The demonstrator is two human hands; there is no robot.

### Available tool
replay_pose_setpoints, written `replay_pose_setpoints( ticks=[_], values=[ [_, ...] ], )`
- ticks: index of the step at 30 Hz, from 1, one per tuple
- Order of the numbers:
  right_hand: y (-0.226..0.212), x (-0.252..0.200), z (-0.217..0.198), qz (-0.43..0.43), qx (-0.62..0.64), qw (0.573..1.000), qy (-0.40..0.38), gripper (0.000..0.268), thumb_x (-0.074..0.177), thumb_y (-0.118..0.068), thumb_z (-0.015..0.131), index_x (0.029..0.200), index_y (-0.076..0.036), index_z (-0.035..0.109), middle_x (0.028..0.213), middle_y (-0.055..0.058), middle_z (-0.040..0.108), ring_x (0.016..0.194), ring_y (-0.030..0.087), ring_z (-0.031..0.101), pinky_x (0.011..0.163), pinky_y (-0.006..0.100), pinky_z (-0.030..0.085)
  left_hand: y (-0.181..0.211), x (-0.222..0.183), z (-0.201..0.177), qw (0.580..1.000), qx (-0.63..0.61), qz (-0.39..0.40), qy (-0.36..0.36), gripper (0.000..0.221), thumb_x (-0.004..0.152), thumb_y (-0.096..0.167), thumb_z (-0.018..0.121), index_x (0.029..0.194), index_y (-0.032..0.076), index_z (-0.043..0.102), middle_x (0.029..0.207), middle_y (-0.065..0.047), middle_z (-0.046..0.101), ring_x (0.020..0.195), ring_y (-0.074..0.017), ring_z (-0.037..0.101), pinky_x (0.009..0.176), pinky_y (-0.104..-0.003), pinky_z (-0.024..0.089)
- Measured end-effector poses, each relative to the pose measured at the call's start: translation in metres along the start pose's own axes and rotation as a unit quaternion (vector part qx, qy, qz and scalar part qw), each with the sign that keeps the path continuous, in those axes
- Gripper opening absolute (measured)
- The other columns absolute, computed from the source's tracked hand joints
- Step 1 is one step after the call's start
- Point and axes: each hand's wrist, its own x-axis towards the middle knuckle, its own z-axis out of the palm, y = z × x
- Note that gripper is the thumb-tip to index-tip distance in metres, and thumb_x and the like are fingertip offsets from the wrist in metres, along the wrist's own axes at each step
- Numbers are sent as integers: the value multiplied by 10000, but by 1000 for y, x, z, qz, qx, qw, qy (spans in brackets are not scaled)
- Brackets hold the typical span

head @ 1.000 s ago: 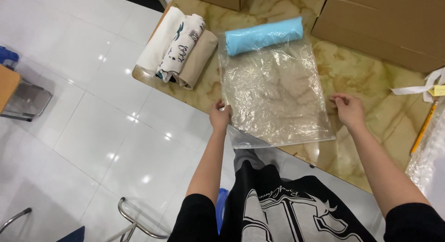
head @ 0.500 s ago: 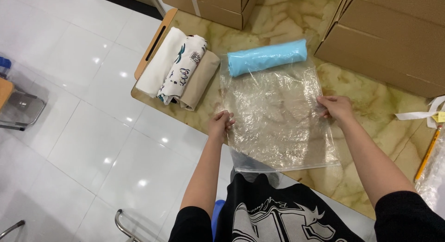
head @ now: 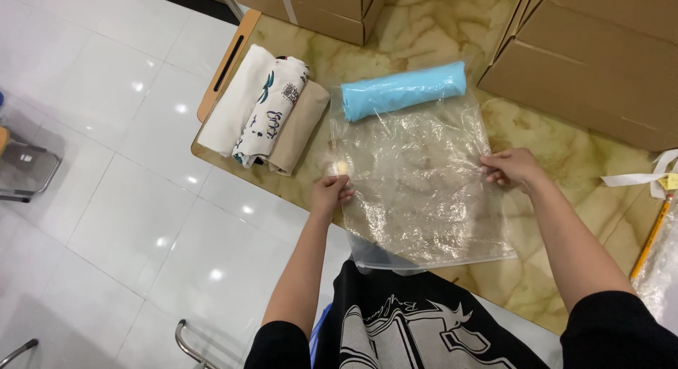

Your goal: The person ties a white ribbon around a cardboard box and writes on a yellow sticky note attached to it. They then place a rolled blue cloth into a clear plastic bag, seal it, and place the bagged item into a cardboard box.

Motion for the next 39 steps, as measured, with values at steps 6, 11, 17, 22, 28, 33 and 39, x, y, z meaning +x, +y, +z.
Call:
replay_pose_setpoints(
  ticks=[6,11,17,22,28,33,39],
  values=[
    [-18,-6,-21,-15,27,999,-37,453,1006,-257,775,1296,67,650,1005,153,775,711,194,756,599,291,613,52,-41,2,999,-25,26,-24,349,987,218,782,1192,-50,691,935,-130,699,774,-245,804,692,-317,711],
    [-94,-46,-38,-72,75,993,-53,180,1108,-218,671,1146,-42,663,1094,168,767,947,296,780,764,325,619,146,-76,19,980,-2,186,-70,206,1064,240,625,1065,35,654,1092,-142,697,836,-286,794,638,-364,681],
    [-177,-64,-25,-152,155,976,7,138,1155,-205,611,1106,-77,622,1162,122,765,1172,203,789,990,420,696,224,-41,51,981,-76,170,-56,163,1050,313,597,980,175,547,1210,-33,555,1111,-344,774,811,-423,706],
    [-159,-24,-20,-200,242,948,57,109,1102,-169,646,998,-141,635,1106,30,754,1079,94,777,1081,259,692,222,-45,50,977,-86,191,-50,212,1043,393,581,900,251,515,1174,43,611,1251,-195,730,929,-422,561],
    [-73,-72,-14,-212,269,939,35,67,1093,-90,619,1091,-54,676,1228,95,720,1161,160,729,1134,259,633,132,-74,12,945,-110,283,-124,233,1087,275,599,905,163,504,895,29,510,895,-68,505,985,-314,435],
    [20,-101,0,-189,147,968,81,74,1052,-134,701,1011,-97,749,1132,17,715,1017,128,649,957,268,582,44,-104,-23,973,-26,220,-65,228,1037,292,680,894,118,648,930,-7,669,946,-152,716,1015,-310,587],
    [96,-96,19,-208,-111,961,146,330,936,-329,891,1132,-74,819,1326,191,626,1366,453,559,1157,566,449,-40,-69,-56,951,248,177,48,392,988,550,750,1057,165,781,1243,-89,661,1063,-247,726,994,-405,574]
  ],
)
